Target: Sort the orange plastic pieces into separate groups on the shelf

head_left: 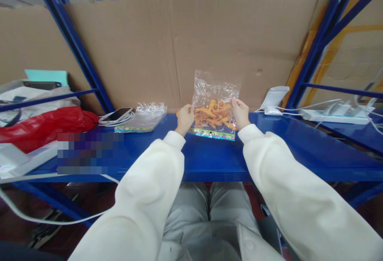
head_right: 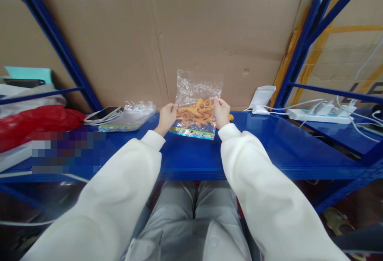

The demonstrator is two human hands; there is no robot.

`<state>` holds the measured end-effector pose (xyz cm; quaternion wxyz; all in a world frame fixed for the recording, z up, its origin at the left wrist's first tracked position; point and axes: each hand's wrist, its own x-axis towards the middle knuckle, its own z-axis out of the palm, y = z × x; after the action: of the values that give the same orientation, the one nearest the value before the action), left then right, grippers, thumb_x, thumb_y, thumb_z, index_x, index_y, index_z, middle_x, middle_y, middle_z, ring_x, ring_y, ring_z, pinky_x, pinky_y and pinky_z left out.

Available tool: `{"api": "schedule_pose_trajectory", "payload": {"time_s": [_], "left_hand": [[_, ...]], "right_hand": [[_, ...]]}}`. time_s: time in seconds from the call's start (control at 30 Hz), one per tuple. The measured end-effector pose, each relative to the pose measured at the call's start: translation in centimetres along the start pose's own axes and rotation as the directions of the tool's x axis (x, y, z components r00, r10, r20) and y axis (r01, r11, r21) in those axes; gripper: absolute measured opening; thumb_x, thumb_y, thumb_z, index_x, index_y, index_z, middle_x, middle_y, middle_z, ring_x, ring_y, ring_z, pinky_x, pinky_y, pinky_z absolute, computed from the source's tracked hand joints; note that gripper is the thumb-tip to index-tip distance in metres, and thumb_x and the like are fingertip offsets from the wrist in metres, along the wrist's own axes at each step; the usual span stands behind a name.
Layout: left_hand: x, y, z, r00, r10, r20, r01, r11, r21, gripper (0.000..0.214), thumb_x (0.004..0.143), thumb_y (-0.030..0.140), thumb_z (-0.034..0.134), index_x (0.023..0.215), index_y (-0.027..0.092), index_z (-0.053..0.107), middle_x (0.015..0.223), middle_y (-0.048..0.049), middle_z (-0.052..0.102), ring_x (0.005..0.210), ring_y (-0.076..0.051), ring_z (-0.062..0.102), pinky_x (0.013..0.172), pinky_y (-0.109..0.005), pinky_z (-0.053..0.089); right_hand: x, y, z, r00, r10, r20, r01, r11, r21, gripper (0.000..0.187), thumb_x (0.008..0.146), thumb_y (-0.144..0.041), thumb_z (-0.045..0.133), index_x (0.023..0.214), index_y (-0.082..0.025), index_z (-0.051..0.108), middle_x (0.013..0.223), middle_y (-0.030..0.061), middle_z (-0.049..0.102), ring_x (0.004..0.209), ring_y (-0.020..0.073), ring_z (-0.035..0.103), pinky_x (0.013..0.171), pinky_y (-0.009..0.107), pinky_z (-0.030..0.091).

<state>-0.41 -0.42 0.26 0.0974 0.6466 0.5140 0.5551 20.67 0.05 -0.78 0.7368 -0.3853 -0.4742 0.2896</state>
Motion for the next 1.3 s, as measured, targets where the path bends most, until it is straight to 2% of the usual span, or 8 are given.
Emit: {"api": "schedule_pose_trajectory", "payload": {"time_s": [0.13,0.3,0.4,0.57,0.73,0.97,1.1,1.3], "left_hand": [[0.0,-0.3,-0.2,1.0,-0.009,0.02,0.008,0.999,0.031,0.031,0.093,0.025,0.054,0.063,0.021,0.048,0.059,0.0015,0.054,0.066,-0.016,0.057,0.065,-0.025,0.04],[-0.1,-0.4,-0.1,0.969,-0.187,0.163,0.231,0.918,-0.321,0.026,0.097,0.029,0.052,0.072,0.021,0.05,0.047,0.0081,0.046,0.038,-0.009,0.041,0.044,-0.019,0.029],[0.1,-0.5,-0.1,0.963,-0.236,0.13,0.27,0.836,-0.478,0.025,0.097,0.029,0.053,0.073,0.021,0.048,0.045,0.0096,0.045,0.032,-0.006,0.033,0.038,-0.017,0.021],[0.3,-0.7,-0.1,0.949,-0.315,0.024,0.279,0.801,-0.529,0.02,0.095,0.017,0.048,0.076,0.022,0.046,0.042,0.0119,0.037,0.033,-0.006,0.03,0.038,-0.016,0.02],[0.3,-0.4,-0.4,0.899,-0.434,0.057,0.396,0.749,-0.531,0.02,0.09,0.01,0.047,0.074,0.022,0.044,0.042,0.0114,0.037,0.032,-0.007,0.032,0.038,-0.017,0.02],[0.4,-0.4,-0.7,0.9,-0.431,0.059,0.395,0.752,-0.528,0.026,0.093,0.016,0.051,0.068,0.021,0.045,0.039,0.0119,0.034,0.03,-0.005,0.03,0.036,-0.016,0.023],[0.4,-0.8,-0.4,0.914,-0.385,0.129,0.393,0.76,-0.517,0.028,0.09,0.014,0.057,0.065,0.02,0.047,0.036,0.0131,0.031,0.028,-0.004,0.027,0.035,-0.016,0.021],[0.6,-1.5,-0.1,0.922,-0.364,0.135,0.373,0.732,-0.571,0.029,0.093,0.023,0.054,0.064,0.02,0.053,0.036,0.0126,0.026,0.027,-0.005,0.021,0.034,-0.018,0.02]], "right_hand": [[-0.2,-0.5,-0.2,0.998,0.061,0.034,-0.062,0.998,0.023,0.046,0.081,-0.066,0.067,0.09,-0.021,0.069,0.042,-0.0108,0.033,0.037,0.0107,0.036,0.038,0.025,0.031],[-0.9,-1.1,0.1,0.996,0.045,0.081,-0.046,0.999,0.008,0.037,0.08,-0.057,0.073,0.085,-0.02,0.07,0.05,-0.0066,0.051,0.047,0.0124,0.055,0.045,0.023,0.042],[-1.6,-1.5,0.4,0.987,0.115,0.109,-0.114,0.993,-0.013,0.03,0.081,-0.049,0.076,0.077,-0.021,0.067,0.044,-0.0081,0.048,0.036,0.0093,0.046,0.037,0.021,0.036],[-2.4,-1.6,0.9,0.95,0.221,0.222,-0.213,0.975,-0.059,0.027,0.079,-0.034,0.081,0.066,-0.021,0.061,0.041,-0.0069,0.05,0.029,0.0072,0.037,0.03,0.019,0.025],[-2.4,-1.8,1.0,0.956,0.179,0.231,-0.147,0.978,-0.151,0.036,0.084,-0.023,0.074,0.054,-0.02,0.054,0.036,-0.0072,0.041,0.032,0.0051,0.029,0.032,0.018,0.021],[-2.4,-1.8,0.7,0.898,0.301,0.322,-0.283,0.954,-0.103,0.031,0.077,-0.029,0.081,0.058,-0.019,0.059,0.039,-0.0086,0.04,0.029,0.0037,0.028,0.028,0.018,0.019],[-2.1,-1.6,0.5,0.931,0.285,0.226,-0.275,0.958,-0.077,0.03,0.077,-0.04,0.081,0.062,-0.019,0.064,0.038,-0.0077,0.042,0.028,0.0057,0.032,0.025,0.018,0.023],[-1.9,-1.6,0.5,0.945,0.279,0.169,-0.283,0.959,-0.003,0.027,0.078,-0.026,0.079,0.059,-0.019,0.062,0.038,-0.0077,0.043,0.029,0.0061,0.035,0.027,0.018,0.027]]}}
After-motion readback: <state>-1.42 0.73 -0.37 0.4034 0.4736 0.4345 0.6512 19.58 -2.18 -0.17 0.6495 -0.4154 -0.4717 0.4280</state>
